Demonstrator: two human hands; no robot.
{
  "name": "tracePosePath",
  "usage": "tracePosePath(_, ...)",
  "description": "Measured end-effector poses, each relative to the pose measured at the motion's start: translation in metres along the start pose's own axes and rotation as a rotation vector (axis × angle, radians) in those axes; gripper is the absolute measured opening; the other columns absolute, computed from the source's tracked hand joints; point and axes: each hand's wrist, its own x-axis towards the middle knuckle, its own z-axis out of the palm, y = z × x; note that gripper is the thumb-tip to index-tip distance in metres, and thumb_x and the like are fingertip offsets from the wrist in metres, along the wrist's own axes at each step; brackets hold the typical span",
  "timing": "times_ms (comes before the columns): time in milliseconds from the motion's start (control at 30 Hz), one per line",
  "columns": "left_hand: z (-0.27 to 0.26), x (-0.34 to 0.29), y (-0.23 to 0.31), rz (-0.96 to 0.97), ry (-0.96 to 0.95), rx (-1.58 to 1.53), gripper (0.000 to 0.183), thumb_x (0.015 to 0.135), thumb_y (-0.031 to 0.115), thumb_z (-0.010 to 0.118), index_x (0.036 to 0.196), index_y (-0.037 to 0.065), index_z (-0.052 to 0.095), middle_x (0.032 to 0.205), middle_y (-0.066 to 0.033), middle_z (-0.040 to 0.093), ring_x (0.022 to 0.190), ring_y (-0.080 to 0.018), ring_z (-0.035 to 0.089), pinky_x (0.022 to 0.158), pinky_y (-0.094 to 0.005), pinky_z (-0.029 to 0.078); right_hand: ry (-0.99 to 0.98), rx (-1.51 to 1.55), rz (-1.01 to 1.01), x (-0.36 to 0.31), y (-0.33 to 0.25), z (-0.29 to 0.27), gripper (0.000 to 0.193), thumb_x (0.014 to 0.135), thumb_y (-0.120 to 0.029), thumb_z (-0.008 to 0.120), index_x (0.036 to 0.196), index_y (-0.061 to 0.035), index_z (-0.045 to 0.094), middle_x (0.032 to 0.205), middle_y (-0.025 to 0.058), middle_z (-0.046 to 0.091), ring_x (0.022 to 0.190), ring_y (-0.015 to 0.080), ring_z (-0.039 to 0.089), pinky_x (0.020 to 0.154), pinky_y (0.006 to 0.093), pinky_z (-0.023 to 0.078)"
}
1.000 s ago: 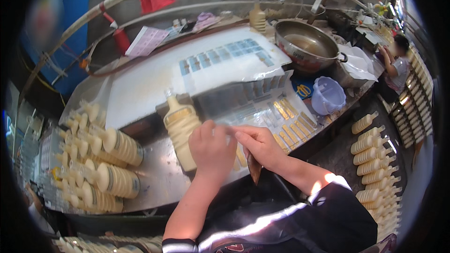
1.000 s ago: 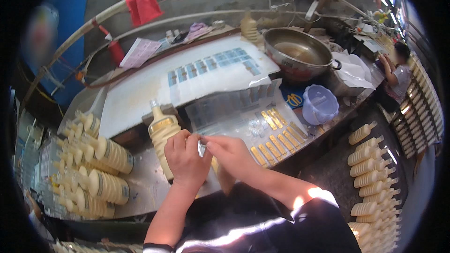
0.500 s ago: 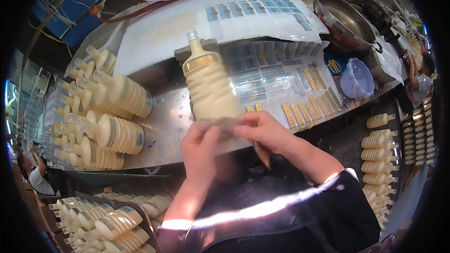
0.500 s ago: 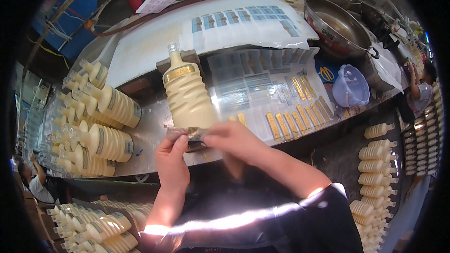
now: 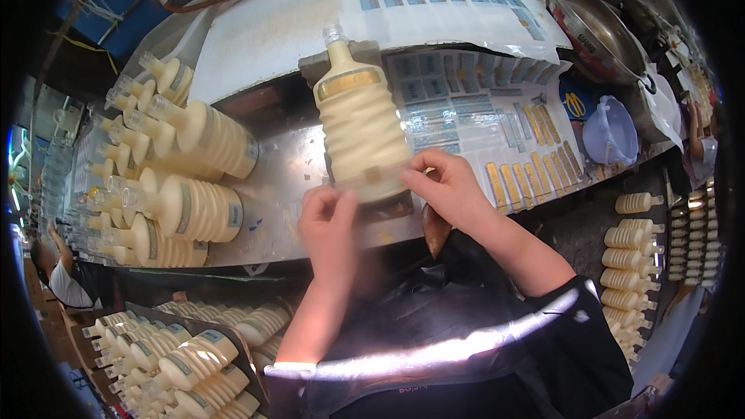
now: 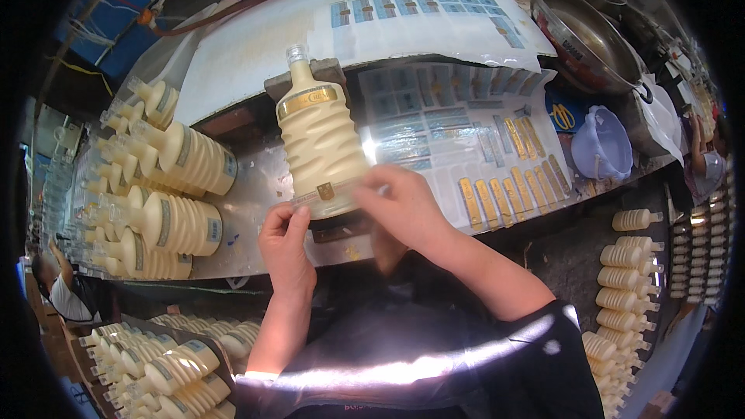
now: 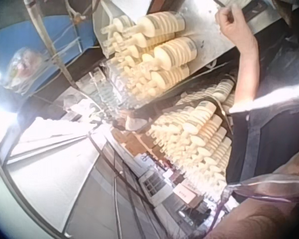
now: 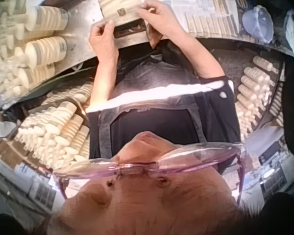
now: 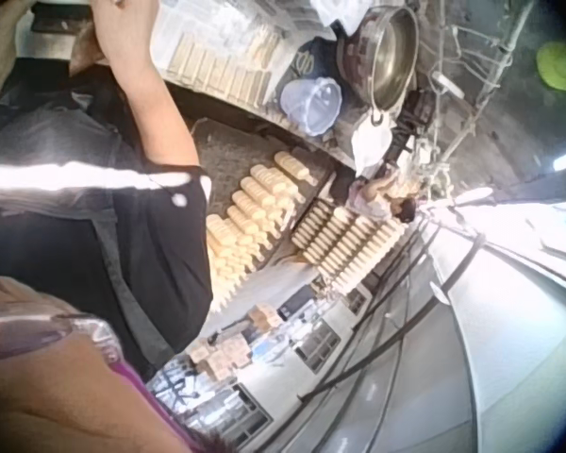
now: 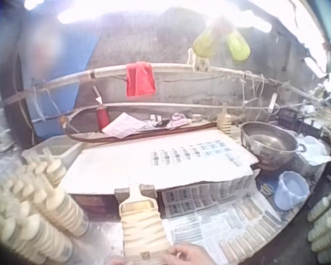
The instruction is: The person applies adhesive labels to the bodies of ribbed plastic bottles. They pick a label from a sheet, wrap it around the bottle, and smooth it down by hand. Finished bottles are placed on the table among others.
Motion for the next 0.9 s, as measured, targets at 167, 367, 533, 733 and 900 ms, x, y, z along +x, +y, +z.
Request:
tracePosePath(167, 0.000, 0.002, -0.005, 0.014, 0.014, 0.031, 0.016, 0.089, 0.007, 0.074, 0.084, 0.000, 0.060, 0.102, -0.0051, 0.056, 0.090, -0.0138, 0.055, 0.086, -0.0271, 0.046, 0.010, -0.022, 0.062, 0.002, -0.004, 0.002, 0.016, 0.096, -0.015, 0.070, 0.090, -0.0015, 0.063, 0.079, -0.0030, 0.062, 0.067, 0.0015, 0.057, 0.059, 0.0206, 0.045)
tracePosePath(367, 0.000, 0.004, -0.006, -0.003, -0.014, 0.005, 0.015, 0.091, 0.004, 0.075, 0.086, 0.004, 0.061, 0.098, 0.0004, 0.055, 0.090, -0.0088, 0.050, 0.086, -0.0247, 0.040, 0.048, -0.070, 0.020, 0.003, 0.003, 0.004, 0.015, 0.094, -0.013, 0.070, 0.089, -0.0013, 0.063, 0.078, -0.0032, 0.061, 0.066, 0.0014, 0.056, 0.058, 0.0207, 0.045)
tracePosePath(533, 0.000, 0.005, -0.007, -0.006, -0.004, 0.004, 0.017, 0.091, 0.006, 0.076, 0.084, 0.003, 0.061, 0.098, -0.0004, 0.055, 0.089, -0.0100, 0.051, 0.085, -0.0253, 0.042, 0.067, -0.081, -0.003, 0.003, 0.005, 0.006, 0.015, 0.093, -0.013, 0.070, 0.087, -0.0016, 0.063, 0.077, -0.0034, 0.060, 0.065, 0.0014, 0.055, 0.058, 0.0206, 0.045)
tracePosePath(733, -0.001, 0.005, -0.008, -0.024, -0.010, 0.008, 0.019, 0.090, 0.010, 0.077, 0.082, 0.002, 0.061, 0.100, -0.0030, 0.057, 0.092, -0.0120, 0.055, 0.086, -0.0267, 0.045, 0.074, -0.088, 0.041, 0.003, 0.006, 0.006, 0.019, 0.091, -0.018, 0.071, 0.087, 0.0003, 0.066, 0.083, 0.0066, 0.064, 0.072, 0.0136, 0.060, 0.067, 0.0295, 0.049)
tracePosePath(900, -0.006, 0.006, -0.012, -0.094, -0.036, -0.010, 0.016, 0.092, 0.012, 0.075, 0.093, 0.003, 0.062, 0.101, -0.0018, 0.057, 0.093, -0.0111, 0.055, 0.087, -0.0258, 0.045, 0.076, 0.004, 0.020, 0.010, 0.020, -0.003, 0.009, 0.095, -0.009, 0.067, 0.099, -0.0024, 0.062, 0.086, -0.0022, 0.061, 0.077, 0.0027, 0.055, 0.069, 0.0208, 0.046)
